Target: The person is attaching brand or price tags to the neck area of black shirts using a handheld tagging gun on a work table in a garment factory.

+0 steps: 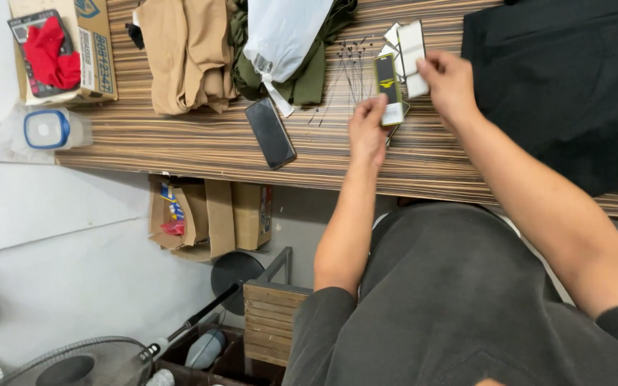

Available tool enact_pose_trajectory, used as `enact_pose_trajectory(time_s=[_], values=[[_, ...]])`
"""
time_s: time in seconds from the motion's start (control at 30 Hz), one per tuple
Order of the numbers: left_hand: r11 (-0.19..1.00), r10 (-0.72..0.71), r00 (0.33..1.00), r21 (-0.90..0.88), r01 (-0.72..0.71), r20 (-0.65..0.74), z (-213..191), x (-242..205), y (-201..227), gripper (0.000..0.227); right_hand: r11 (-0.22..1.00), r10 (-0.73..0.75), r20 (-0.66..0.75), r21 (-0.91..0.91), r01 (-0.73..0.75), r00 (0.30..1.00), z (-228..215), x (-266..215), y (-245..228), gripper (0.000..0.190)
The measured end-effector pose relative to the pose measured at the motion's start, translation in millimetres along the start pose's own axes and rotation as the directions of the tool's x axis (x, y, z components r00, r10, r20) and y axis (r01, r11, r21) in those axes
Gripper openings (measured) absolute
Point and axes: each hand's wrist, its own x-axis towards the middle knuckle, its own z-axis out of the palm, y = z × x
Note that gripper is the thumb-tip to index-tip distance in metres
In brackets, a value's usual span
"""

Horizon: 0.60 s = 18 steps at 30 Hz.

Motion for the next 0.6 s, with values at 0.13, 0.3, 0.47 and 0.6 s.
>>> enact_pose_trajectory(time_s=[0.13,0.3,0.47,0.6], values=[[0.954,0.132,0.990,0.278,-0.115,-0.043,26,-26,-30,0.032,0.931,0.260,-0.054,0.277,-0.236,0.964,4,-65,-8,0.020],[0.913,0.089,0.995,0.397,-0.098,0.041,27,-59,-41,0.022,0.798,0.362,0.230,0.424,-0.428,0.903,-53,-90,3,0.015],[0.731,-0.016,0.937,0.643,-0.226,0.348,23,-78,-15,0.021,0.558,0.337,0.345,0.676,-0.481,0.876,-63,-109,-37,0.041],[0.428,0.273,0.938,0.846,-0.319,0.215,-19,-31,33,0.028,0.418,0.427,0.332,0.752,-0.509,0.841,-90,-120,-50,0.060]])
